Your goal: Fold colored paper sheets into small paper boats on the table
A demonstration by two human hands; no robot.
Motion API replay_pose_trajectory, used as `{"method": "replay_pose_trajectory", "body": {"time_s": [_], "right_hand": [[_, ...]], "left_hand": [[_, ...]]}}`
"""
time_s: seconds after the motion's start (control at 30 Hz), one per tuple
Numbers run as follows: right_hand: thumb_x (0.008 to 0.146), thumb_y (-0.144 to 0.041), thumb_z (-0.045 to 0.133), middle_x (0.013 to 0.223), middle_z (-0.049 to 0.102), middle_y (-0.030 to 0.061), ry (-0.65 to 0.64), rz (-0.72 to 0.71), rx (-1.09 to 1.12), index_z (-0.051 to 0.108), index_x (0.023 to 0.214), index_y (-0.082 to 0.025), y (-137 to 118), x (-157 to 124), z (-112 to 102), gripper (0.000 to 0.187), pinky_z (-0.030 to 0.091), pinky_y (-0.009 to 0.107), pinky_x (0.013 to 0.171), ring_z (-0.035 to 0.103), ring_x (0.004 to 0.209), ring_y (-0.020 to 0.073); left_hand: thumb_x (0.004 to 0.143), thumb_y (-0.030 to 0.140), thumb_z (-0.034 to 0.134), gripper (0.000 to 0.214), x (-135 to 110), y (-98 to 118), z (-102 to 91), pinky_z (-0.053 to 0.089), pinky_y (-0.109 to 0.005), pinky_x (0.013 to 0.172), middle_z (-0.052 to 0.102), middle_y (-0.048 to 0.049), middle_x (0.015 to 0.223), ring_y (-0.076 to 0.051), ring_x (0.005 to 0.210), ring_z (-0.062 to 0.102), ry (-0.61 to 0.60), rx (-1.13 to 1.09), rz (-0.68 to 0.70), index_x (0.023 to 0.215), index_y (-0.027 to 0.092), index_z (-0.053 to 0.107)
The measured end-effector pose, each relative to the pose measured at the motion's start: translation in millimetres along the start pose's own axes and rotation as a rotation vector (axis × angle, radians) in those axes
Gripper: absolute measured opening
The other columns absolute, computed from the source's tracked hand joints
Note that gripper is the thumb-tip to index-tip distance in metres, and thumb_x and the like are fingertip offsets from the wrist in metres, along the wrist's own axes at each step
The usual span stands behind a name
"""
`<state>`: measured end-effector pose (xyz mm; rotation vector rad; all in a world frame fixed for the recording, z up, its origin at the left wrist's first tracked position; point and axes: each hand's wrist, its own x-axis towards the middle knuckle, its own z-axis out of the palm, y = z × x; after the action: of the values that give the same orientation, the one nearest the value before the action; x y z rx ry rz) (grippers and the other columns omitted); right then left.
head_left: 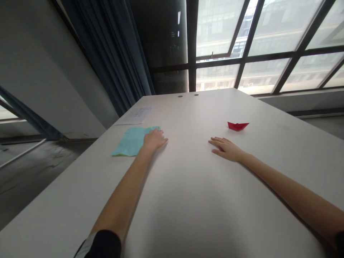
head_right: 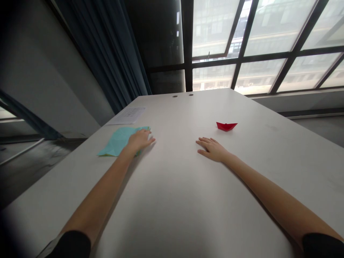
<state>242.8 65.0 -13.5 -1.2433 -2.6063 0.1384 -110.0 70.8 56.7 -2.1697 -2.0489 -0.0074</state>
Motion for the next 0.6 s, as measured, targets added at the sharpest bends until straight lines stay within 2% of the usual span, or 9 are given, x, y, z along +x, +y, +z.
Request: {"method": "replay_pose_trajectory", "body": {"time_s": [0.1, 0.2, 0.37, 0.5, 0.6], "right_hand": [[0.086, -0.054, 0.032, 0.137, 0.040, 0.0105, 0.008, -0.002, 0.002, 0.041, 0.131, -0.022, 1, 0, 0, 0.056, 0.028, 0.048, 0.102, 0.035, 0.126, 0.0259], [0.086, -0.053, 0.033, 0.137, 0.040, 0.0106, 0.011, -0.001, 0.005, 0.042, 0.130, -0.022, 3, -1, 1, 0.055, 0.028, 0.048, 0.102, 0.035, 0.126, 0.0261], [0.085, -0.053, 0.034, 0.136, 0.041, 0.0103, 0.015, -0.002, 0.012, 0.042, 0.130, -0.023, 4, -1, 1, 0.055, 0.028, 0.048, 0.102, 0.036, 0.126, 0.0260], [0.086, -0.054, 0.032, 0.137, 0.040, 0.0106, 0.008, 0.007, 0.011, 0.042, 0.130, -0.022, 3, -2, 0, 0.056, 0.027, 0.048, 0.103, 0.035, 0.126, 0.0256], [0.086, -0.054, 0.031, 0.137, 0.040, 0.0109, -0.001, 0.011, 0.007, 0.042, 0.130, -0.021, 3, -2, 0, 0.056, 0.027, 0.048, 0.103, 0.035, 0.126, 0.0255]], "left_hand": [[0.072, 0.060, 0.045, 0.055, 5, -37, -0.3, 0.043, -0.038, 0.083, 0.057, -0.0094, 0.118, -0.029, 0.106, 0.052, -0.190, -0.036, -0.108, 0.112, 0.024, 0.055], [0.065, 0.065, 0.048, 0.060, 7, -58, 7.1, 0.043, -0.033, 0.081, 0.059, -0.0081, 0.116, -0.028, 0.105, 0.054, -0.265, -0.059, -0.151, 0.109, 0.025, 0.057], [0.060, 0.066, 0.051, 0.067, 12, -73, 18.3, 0.043, -0.030, 0.081, 0.061, -0.0100, 0.112, -0.026, 0.101, 0.056, -0.293, -0.153, -0.066, 0.109, 0.020, 0.058], [0.055, 0.066, 0.057, 0.074, 13, -80, 18.1, 0.042, -0.029, 0.083, 0.061, -0.0108, 0.111, -0.025, 0.099, 0.057, -0.331, -0.240, -0.004, 0.111, 0.017, 0.057], [0.054, 0.064, 0.058, 0.073, 11, -83, 15.9, 0.042, -0.029, 0.085, 0.060, -0.0103, 0.113, -0.025, 0.100, 0.056, -0.332, -0.282, -0.007, 0.110, 0.017, 0.058]]}}
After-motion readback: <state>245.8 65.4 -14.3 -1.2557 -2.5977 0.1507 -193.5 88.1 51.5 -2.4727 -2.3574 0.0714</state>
